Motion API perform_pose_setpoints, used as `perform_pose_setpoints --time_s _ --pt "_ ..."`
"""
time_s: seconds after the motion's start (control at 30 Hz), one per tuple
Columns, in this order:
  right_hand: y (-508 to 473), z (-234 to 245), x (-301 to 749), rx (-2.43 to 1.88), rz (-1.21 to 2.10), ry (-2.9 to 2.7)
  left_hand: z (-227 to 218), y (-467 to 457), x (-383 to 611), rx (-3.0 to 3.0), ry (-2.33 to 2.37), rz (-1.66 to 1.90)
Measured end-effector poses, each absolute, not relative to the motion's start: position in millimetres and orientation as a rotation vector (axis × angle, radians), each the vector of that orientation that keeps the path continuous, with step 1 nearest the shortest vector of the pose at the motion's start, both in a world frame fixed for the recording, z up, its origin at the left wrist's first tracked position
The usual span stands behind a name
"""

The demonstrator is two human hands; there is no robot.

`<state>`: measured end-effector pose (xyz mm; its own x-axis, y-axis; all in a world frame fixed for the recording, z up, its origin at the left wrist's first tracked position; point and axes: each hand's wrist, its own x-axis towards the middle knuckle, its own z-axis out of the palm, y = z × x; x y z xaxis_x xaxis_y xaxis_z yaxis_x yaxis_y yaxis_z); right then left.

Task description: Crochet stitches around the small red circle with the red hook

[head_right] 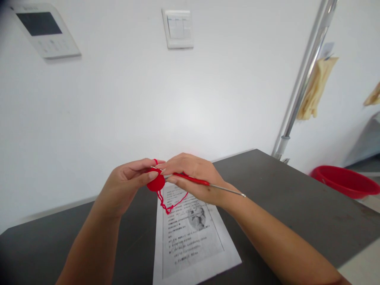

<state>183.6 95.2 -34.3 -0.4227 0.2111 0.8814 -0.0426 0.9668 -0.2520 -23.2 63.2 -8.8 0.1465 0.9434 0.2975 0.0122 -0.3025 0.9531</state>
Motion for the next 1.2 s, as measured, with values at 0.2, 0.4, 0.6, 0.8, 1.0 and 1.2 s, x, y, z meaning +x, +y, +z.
perform_pose_setpoints --time_s 0.2,0.4,0.6,0.8,1.0,1.2 --pt "89 -38 179 -0.140 0.600 -1.784 -11 65 -25 1.681 0.991 1.201" --pt "90 -40 173 -0.147 0.435 -1.794 -13 63 -15 1.315 0.800 1.295" --pt "88 -39 173 -0.165 0.133 -1.869 -12 57 -10 1.330 0.886 1.353" --pt "92 -49 164 -0.270 -0.051 -1.881 -17 46 7 1.610 1.251 1.654" --pt "101 -56 159 -0.214 -0.151 -1.957 -13 59 -5 1.251 0.850 1.302" --pt "89 -34 171 -0.040 0.066 -1.930 -6 61 -17 1.163 0.653 1.044"
